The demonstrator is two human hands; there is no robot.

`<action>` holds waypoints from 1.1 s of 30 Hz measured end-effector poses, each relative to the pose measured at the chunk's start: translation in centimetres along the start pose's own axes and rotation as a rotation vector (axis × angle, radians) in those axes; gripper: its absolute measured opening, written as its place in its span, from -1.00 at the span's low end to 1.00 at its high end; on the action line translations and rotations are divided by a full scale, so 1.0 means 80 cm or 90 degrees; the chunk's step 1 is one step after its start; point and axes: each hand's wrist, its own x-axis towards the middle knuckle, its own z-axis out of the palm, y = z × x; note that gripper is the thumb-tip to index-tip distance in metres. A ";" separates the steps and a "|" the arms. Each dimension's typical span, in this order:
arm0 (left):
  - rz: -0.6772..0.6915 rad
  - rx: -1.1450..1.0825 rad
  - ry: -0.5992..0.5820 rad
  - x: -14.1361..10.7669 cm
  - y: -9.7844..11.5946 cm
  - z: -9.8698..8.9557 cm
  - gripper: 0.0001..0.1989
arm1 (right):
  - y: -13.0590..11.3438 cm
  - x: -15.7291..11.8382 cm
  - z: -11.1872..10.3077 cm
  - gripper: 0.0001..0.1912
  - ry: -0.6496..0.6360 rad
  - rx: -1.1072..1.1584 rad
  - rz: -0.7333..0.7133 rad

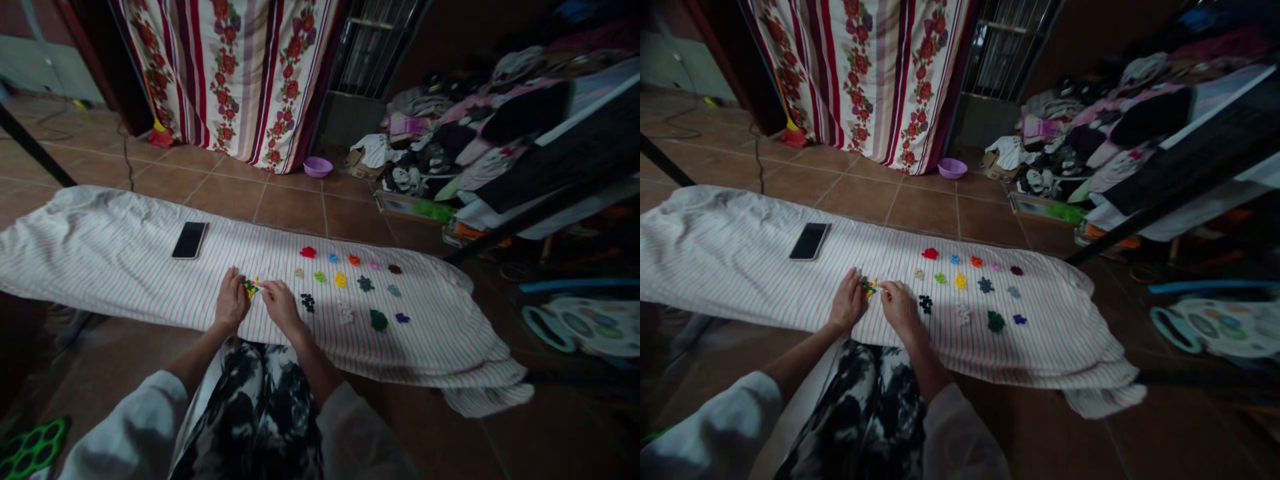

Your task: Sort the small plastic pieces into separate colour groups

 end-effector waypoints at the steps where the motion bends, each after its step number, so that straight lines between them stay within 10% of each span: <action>1: -0.038 0.003 0.022 -0.001 0.000 -0.001 -0.65 | -0.005 -0.001 0.008 -0.74 -0.011 -0.018 0.008; 5: -0.152 0.012 0.088 -0.010 0.006 -0.004 -0.67 | -0.014 -0.003 0.028 -0.71 -0.034 -0.087 0.025; 33: -0.085 0.102 0.045 -0.015 0.018 -0.001 -0.63 | -0.015 0.058 0.039 -0.76 -0.128 -0.176 0.031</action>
